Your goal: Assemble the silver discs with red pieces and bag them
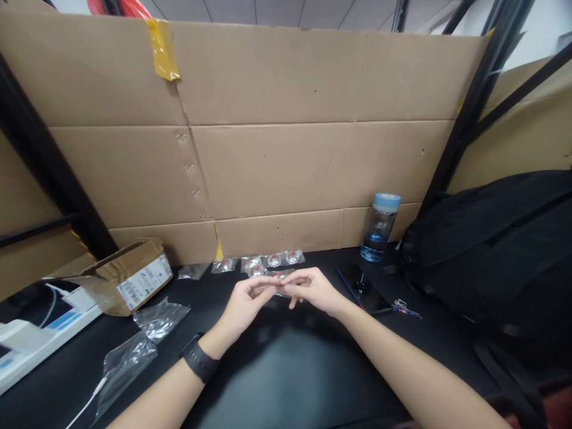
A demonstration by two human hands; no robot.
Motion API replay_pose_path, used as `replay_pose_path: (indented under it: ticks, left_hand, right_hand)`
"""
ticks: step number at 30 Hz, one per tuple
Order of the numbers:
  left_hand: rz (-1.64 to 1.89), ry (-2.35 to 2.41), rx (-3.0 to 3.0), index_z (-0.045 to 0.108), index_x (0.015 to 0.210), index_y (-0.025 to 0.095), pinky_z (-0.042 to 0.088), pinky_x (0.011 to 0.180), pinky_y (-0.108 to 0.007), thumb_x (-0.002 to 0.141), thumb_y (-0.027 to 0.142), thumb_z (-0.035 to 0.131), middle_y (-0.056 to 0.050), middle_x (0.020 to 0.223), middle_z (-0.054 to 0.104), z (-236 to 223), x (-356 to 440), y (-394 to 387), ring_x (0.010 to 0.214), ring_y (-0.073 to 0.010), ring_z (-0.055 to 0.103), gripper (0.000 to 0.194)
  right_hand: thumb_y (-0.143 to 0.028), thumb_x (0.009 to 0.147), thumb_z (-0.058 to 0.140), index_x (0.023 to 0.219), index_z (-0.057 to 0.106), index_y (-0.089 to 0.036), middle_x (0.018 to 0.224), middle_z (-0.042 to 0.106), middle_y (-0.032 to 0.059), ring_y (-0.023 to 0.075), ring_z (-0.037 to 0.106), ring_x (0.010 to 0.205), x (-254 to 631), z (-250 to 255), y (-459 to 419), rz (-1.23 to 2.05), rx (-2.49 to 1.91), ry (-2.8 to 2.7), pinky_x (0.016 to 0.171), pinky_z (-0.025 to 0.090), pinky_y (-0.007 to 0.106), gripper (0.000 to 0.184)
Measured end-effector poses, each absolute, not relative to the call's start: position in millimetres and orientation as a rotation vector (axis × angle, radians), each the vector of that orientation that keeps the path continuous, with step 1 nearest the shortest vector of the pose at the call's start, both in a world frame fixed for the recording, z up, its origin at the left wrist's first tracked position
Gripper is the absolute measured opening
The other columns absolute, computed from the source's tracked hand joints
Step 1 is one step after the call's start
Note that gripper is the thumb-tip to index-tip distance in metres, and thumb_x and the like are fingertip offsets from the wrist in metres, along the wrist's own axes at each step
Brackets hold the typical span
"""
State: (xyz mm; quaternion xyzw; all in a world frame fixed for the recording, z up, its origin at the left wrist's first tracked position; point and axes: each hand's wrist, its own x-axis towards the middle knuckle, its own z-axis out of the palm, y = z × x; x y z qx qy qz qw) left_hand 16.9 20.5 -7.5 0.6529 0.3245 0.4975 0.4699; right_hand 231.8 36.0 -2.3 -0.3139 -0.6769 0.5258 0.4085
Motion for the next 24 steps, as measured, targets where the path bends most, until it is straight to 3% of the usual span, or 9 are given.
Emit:
replay_pose_path:
  ticks: [5, 14, 17, 20, 22, 24]
  left_hand:
    - [1.233, 0.861, 1.576, 0.080, 0.100, 0.015, 0.058, 0.096, -0.039, 0.080, 0.035, 0.080, -0.011, 0.105, 0.079, -8.9, 15.7, 21.4, 0.100, -0.0281, 0.075, 0.028]
    - [1.473, 1.026, 1.534, 0.077, 0.083, 0.014, 0.059, 0.083, -0.032, 0.073, 0.035, 0.085, -0.008, 0.086, 0.079, -8.2, 16.9, 22.4, 0.085, -0.0230, 0.075, 0.024]
    - [1.509, 0.956, 1.456, 0.069, 0.097, 0.017, 0.057, 0.066, -0.022, 0.071, 0.034, 0.086, -0.004, 0.095, 0.074, -10.8, 19.7, 22.5, 0.070, -0.0141, 0.072, 0.036]
    - [1.404, 0.940, 1.435, 0.058, 0.120, 0.022, 0.049, 0.047, -0.017, 0.072, 0.037, 0.086, -0.006, 0.118, 0.067, -12.8, 21.7, 22.0, 0.052, -0.0048, 0.061, 0.057]
    - [1.322, 0.891, 1.439, 0.051, 0.131, 0.024, 0.056, 0.055, -0.021, 0.077, 0.040, 0.082, -0.010, 0.128, 0.063, -12.2, 22.6, 20.8, 0.061, -0.0088, 0.068, 0.065]
    - [1.253, 0.819, 1.467, 0.046, 0.140, 0.026, 0.061, 0.076, -0.030, 0.083, 0.042, 0.078, -0.012, 0.130, 0.064, -11.0, 23.2, 19.6, 0.085, -0.0183, 0.074, 0.067]
  right_hand:
    - [-0.048, 0.074, 0.082, 0.092, 0.079, -0.014, 0.081, 0.077, 0.0083, 0.0189, 0.072, 0.061, 232.2, -0.1, 36.5, 1.308, -0.822, -1.647, 0.056, 0.048, 0.025, 0.039]
    - [-0.050, 0.083, 0.075, 0.090, 0.074, -0.014, 0.070, 0.073, 0.0046, 0.0180, 0.072, 0.063, 226.8, 2.8, 33.4, 1.228, -0.813, -1.577, 0.058, 0.046, 0.025, 0.037]
    - [-0.051, 0.081, 0.076, 0.088, 0.073, -0.014, 0.071, 0.071, 0.0036, 0.0174, 0.071, 0.060, 224.8, 3.3, 31.0, 1.228, -0.822, -1.541, 0.056, 0.045, 0.025, 0.038]
    - [-0.052, 0.080, 0.076, 0.084, 0.069, -0.015, 0.076, 0.071, 0.0029, 0.0167, 0.071, 0.059, 224.7, 2.5, 30.9, 1.268, -0.797, -1.525, 0.055, 0.044, 0.024, 0.038]
    - [-0.052, 0.081, 0.076, 0.083, 0.066, -0.015, 0.077, 0.070, 0.0024, 0.0163, 0.072, 0.059, 225.1, 1.4, 31.8, 1.295, -0.792, -1.539, 0.055, 0.043, 0.023, 0.038]
    - [-0.054, 0.082, 0.074, 0.082, 0.062, -0.016, 0.075, 0.069, 0.0015, 0.0164, 0.071, 0.059, 225.4, -0.1, 32.8, 1.315, -0.803, -1.578, 0.054, 0.043, 0.023, 0.039]
